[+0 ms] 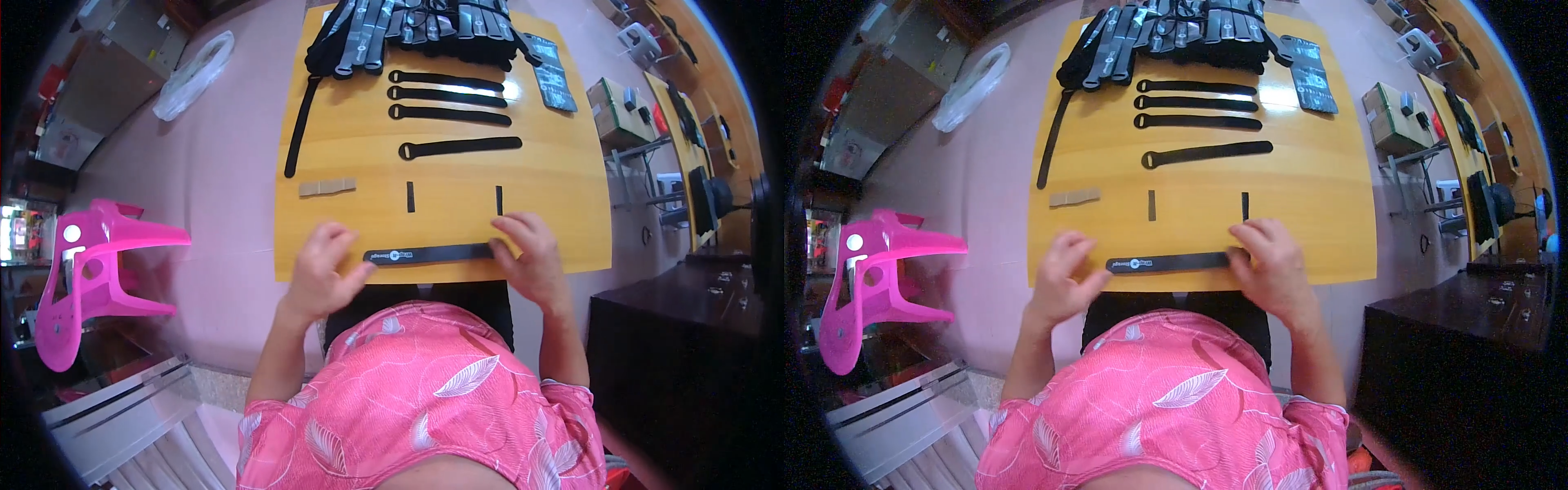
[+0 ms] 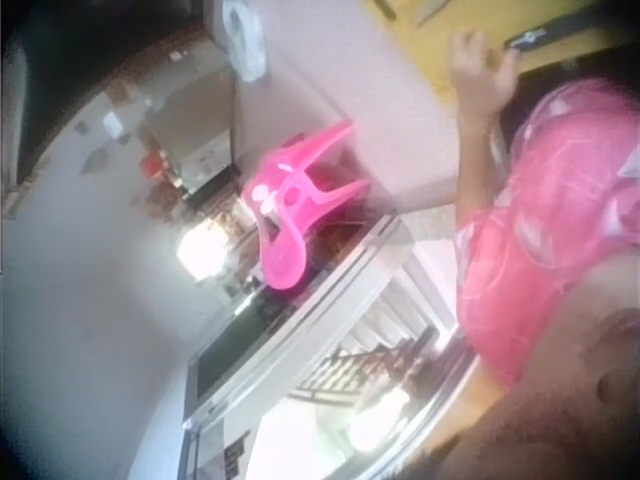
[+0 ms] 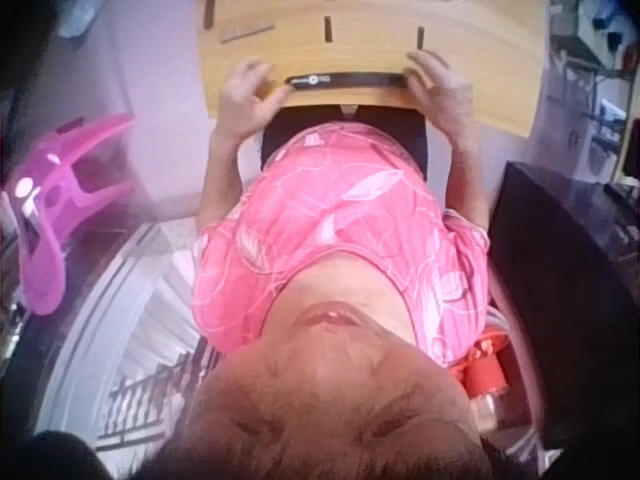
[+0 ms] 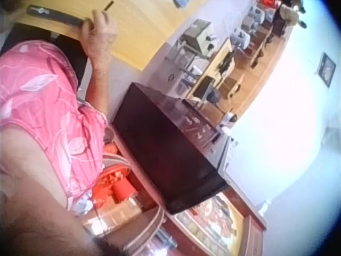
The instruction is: Organizing and inspecting textile straps on a work table in a factory setting.
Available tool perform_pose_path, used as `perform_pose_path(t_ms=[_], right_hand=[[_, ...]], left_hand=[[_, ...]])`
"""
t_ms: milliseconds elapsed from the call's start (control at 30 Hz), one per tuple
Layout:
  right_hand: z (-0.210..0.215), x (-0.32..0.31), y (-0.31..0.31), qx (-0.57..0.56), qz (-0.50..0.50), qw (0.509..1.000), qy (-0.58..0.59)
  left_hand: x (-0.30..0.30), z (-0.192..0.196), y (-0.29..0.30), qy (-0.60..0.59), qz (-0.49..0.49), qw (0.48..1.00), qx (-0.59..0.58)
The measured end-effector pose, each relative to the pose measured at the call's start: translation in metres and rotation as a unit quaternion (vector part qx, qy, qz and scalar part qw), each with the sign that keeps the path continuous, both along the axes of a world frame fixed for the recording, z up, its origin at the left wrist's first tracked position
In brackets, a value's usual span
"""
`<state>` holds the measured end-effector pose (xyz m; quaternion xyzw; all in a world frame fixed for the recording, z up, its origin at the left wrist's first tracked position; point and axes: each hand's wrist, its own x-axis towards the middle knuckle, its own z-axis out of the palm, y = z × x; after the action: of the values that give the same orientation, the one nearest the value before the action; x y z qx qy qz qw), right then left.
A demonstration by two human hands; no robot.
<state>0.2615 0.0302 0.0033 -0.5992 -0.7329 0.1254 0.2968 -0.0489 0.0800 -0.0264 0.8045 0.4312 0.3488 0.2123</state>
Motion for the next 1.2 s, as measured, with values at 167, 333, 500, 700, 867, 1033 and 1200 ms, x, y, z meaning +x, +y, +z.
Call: perform_pose_path(t_ms=[167,333,500,700,867,1033,1200], right_hand=[[-0.02,-0.014,-0.006,-0.065,0.064,0.992,-0.089],[-0.022,-0.014,-0.014,-0.03,0.06,0.992,-0.106],[-0.009,-0.022,-0.022,-0.094,0.107,0.988,0.067],[-0.016,-0.048,-0.039,-0.194,0.176,0.955,0.142],[-0.015,-0.06,-0.037,-0.205,0.209,0.954,0.058],[0.002,-0.065,-0.026,-0.124,0.167,0.975,0.079],[0.029,-0.076,-0.026,-0.041,0.134,0.965,0.221]], left_hand=[[0.015,-0.012,-0.017,0.094,-0.084,0.99,-0.058],[0.018,-0.016,-0.024,-0.008,-0.05,0.994,-0.094],[0.032,0.004,-0.029,-0.418,-0.029,0.858,-0.297],[0.05,0.013,-0.032,-0.42,0.008,0.884,-0.204],[0.054,0.004,-0.039,-0.373,0.06,0.913,-0.152],[0.053,0.007,-0.035,-0.31,0.003,0.95,-0.051],[0.058,0.018,-0.042,-0.263,-0.03,0.964,0.014]])
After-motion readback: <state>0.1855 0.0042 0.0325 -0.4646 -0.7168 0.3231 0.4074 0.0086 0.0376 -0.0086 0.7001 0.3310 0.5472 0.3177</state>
